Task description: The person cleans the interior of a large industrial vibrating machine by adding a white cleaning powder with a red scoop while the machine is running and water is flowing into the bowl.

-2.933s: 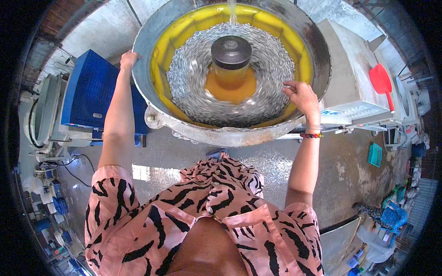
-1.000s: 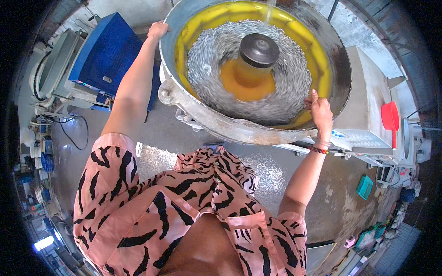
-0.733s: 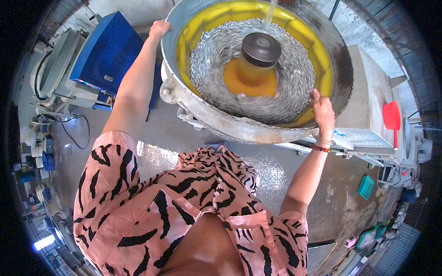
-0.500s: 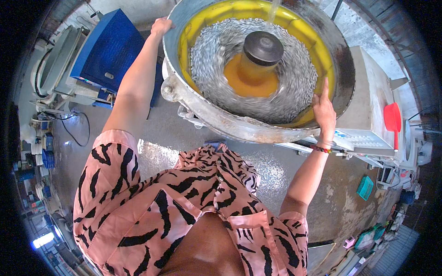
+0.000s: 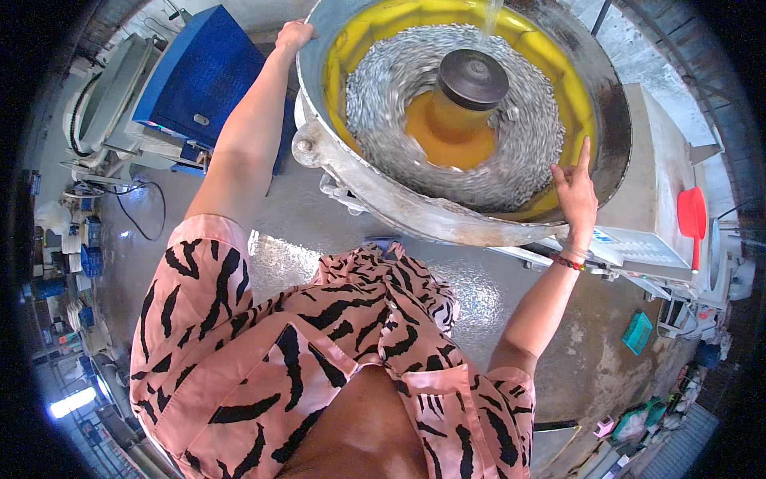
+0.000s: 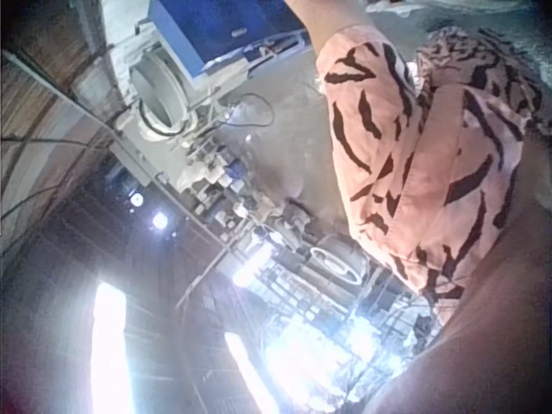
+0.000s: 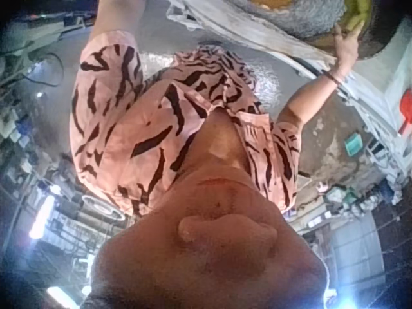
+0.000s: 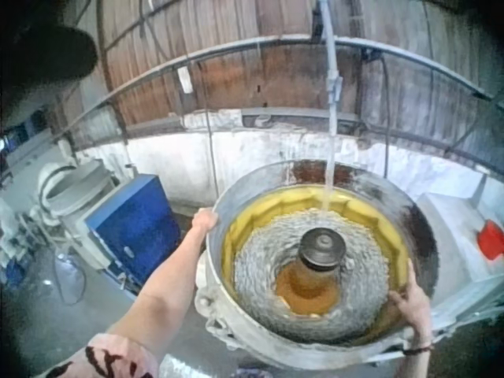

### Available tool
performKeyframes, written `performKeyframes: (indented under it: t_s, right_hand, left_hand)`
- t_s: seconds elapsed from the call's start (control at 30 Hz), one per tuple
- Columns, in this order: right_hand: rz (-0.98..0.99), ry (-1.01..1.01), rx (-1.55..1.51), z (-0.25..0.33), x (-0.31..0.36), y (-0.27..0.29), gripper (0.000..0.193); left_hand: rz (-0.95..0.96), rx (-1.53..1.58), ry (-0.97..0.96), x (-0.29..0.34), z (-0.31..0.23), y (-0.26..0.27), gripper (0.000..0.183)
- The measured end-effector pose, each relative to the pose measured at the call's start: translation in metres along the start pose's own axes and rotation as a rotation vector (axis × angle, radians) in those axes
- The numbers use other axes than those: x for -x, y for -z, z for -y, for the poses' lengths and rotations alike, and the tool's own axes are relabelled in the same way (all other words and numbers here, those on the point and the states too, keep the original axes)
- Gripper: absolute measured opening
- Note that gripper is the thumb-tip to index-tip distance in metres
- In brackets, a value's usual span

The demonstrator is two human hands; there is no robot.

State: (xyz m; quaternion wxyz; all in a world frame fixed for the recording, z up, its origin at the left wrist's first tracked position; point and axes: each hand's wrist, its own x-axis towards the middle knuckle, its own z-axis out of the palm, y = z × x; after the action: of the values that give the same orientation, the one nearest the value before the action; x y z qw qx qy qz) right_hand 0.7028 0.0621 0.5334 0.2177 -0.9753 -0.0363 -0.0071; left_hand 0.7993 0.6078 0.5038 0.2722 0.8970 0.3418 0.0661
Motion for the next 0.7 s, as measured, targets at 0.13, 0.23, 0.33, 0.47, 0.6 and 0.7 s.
performKeyframes:
  t_s: [0.13, 0.23, 0.33, 0.47, 0.6, 0.7]
  right_hand:
    - [-0.003, 0.002, -0.021, -0.001, -0.002, 0.0, 0.077]
    - [-0.001, 0.003, -0.025, 0.001, -0.002, 0.0, 0.077]
    - [0.013, 0.027, -0.007, 0.004, 0.0, -0.002, 0.076]
    - [-0.042, 0.068, 0.026, -0.01, -0.001, -0.007, 0.075]
    - [0.021, 0.071, 0.077, -0.009, 0.0, -0.01, 0.072]
    - [0.046, 0.065, 0.042, -0.019, -0.004, -0.009, 0.071]
  left_hand:
    - [-0.009, -0.004, -0.003, -0.007, 0.002, -0.004, 0.054]
    - [0.023, 0.011, -0.011, 0.001, -0.003, 0.0, 0.053]
    - [0.002, -0.073, -0.023, 0.007, -0.004, 0.006, 0.045]
    - [-0.122, -0.027, -0.173, -0.015, 0.011, -0.006, 0.037]
    - [-0.122, 0.026, -0.116, -0.001, 0.0, -0.006, 0.037]
    - [-0.108, 0.105, -0.057, 0.004, -0.007, -0.007, 0.037]
